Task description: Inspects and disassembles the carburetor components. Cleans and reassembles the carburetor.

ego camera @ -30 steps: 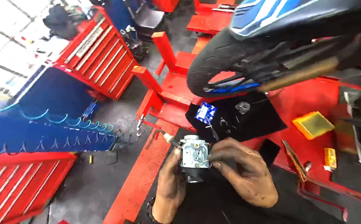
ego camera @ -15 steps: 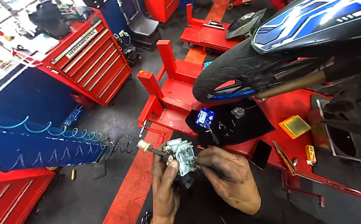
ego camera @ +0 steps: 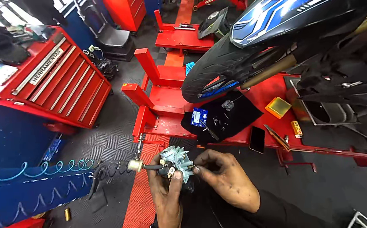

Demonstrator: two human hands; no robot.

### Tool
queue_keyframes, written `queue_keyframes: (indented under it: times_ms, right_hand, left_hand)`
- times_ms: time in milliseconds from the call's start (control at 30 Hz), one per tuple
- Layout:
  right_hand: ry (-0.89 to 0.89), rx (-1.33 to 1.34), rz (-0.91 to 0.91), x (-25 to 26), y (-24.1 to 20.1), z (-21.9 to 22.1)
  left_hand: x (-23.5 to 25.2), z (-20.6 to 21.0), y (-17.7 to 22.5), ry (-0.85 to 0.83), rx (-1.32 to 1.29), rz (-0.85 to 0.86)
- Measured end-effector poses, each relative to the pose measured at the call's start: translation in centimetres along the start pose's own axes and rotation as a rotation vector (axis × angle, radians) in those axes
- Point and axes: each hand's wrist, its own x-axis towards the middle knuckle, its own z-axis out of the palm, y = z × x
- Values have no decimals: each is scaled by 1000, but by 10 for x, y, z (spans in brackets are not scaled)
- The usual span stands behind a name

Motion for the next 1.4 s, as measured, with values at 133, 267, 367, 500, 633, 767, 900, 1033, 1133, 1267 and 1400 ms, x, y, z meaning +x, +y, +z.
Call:
queue_keyframes:
  times_ms: [133,267,367,500,633,767,900,1033,1133,1267,1400]
  right_hand:
    - [22,-83,13,-1,-3,16]
    - [76,-153,-59,4,-8,28]
    - [65,-147,-169,10,-20,35]
    - [-34,-271,-272,17,-35,51]
    - [-74,-312,-423,31,-30,66]
    - [-42,-229,-416,36,-36,73]
    - [-99,-26,-357,38,-37,71]
    - [-142,-74,-442,50,-28,56]
    - [-173,-101,-508,60,-24,42]
    - [-248,-23,-448,65,-24,25]
    - [-226,-9,-469,69,-15,17]
  left_hand:
    - [4,-16,6,-50,68,31]
    - [11,-44,13,-188,-126,16]
    - [12,-55,17,-144,-186,48]
    - [19,-56,26,88,-186,91]
    - [30,-64,39,229,-228,151]
    - [35,-66,50,276,-203,205]
    - [37,-59,55,268,-139,289]
    - [36,-45,52,271,-60,400]
    - [39,-33,52,286,21,479]
    - [41,-21,48,257,132,510]
    - [41,-20,36,147,71,384]
